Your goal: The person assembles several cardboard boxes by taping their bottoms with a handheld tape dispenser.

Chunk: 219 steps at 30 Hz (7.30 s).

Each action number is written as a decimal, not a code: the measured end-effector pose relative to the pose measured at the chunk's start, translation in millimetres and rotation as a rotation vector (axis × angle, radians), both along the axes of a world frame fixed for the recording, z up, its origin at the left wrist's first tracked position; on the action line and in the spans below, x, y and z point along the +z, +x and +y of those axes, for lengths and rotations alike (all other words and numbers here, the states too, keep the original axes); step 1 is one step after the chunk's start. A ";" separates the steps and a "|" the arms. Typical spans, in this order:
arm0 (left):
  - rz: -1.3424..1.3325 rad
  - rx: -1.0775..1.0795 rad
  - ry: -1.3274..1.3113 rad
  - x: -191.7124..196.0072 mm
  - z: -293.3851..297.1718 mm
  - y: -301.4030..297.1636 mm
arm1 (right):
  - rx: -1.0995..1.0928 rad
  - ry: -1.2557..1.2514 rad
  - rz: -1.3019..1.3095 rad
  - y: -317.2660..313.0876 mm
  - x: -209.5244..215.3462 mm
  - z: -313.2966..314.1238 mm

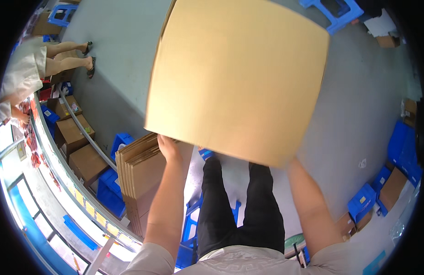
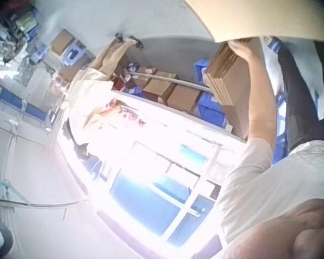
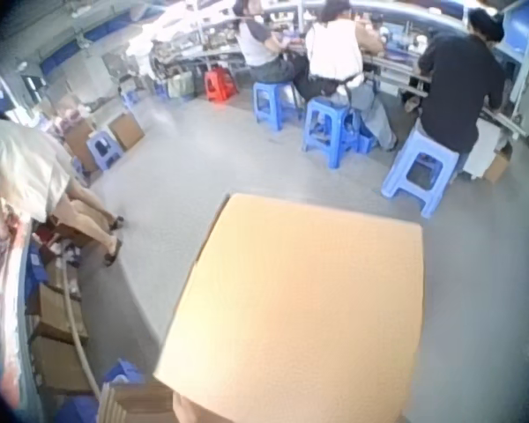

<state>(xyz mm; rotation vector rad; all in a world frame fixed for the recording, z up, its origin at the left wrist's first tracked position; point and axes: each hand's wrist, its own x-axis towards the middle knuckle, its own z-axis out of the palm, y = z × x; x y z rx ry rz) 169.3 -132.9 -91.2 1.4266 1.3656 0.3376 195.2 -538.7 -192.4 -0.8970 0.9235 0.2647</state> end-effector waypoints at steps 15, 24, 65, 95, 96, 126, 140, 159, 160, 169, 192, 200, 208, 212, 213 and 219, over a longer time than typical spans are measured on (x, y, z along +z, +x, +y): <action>0.439 0.012 -0.384 -69.6 -100.1 -11.1 | 1.263 -1.141 0.432 -145.0 95.3 -112.2; 0.556 -0.620 -0.374 -41.0 -122.0 7.8 | 1.155 -1.088 0.502 -180.6 103.1 -185.5; 0.662 -0.518 0.628 115.7 52.4 -257.8 | 1.622 -0.925 -0.304 18.6 132.2 147.4; 1.021 -0.492 0.097 71.4 51.7 -367.6 | 1.776 -0.982 -0.173 -42.9 130.1 118.0; 1.014 -0.533 0.106 73.7 51.6 -353.2 | 1.747 -0.947 -0.163 -46.7 131.4 112.5; 0.430 -0.909 0.423 61.0 -38.9 194.9 | 1.037 -0.613 -0.308 -7.5 171.6 75.1; -0.153 -0.429 -0.145 23.8 -112.4 166.2 | 1.195 -0.662 -0.182 -55.7 147.5 66.7; 0.220 -0.753 0.057 63.9 15.4 152.3 | 0.817 -1.107 0.085 -13.8 145.4 19.5; 0.261 -0.787 0.038 72.8 21.5 133.2 | 0.814 -1.106 0.082 -12.7 148.9 18.6; 0.357 -0.959 0.065 47.8 47.4 -21.6 | 0.633 -1.099 0.182 -38.9 138.5 29.3; 1.006 -1.441 -0.017 16.2 -113.0 18.3 | 0.934 -1.488 0.184 -46.8 47.9 136.2; 1.340 -1.491 0.114 -31.4 -129.4 30.7 | 1.009 -1.096 -0.293 -37.8 123.1 86.8; 1.309 -1.453 0.126 -30.5 -121.5 20.2 | 0.905 -0.941 -0.931 166.9 216.0 128.9; 1.211 -1.482 0.164 -31.6 -137.9 27.4 | 1.244 -1.248 -1.035 190.8 145.7 144.8; 1.212 -1.478 0.160 -33.1 -137.0 25.2 | 1.304 -1.173 -0.718 162.4 131.2 144.6; 0.897 -1.344 0.155 -21.9 -99.4 -12.8 | 1.246 -1.254 -0.847 52.2 80.6 164.4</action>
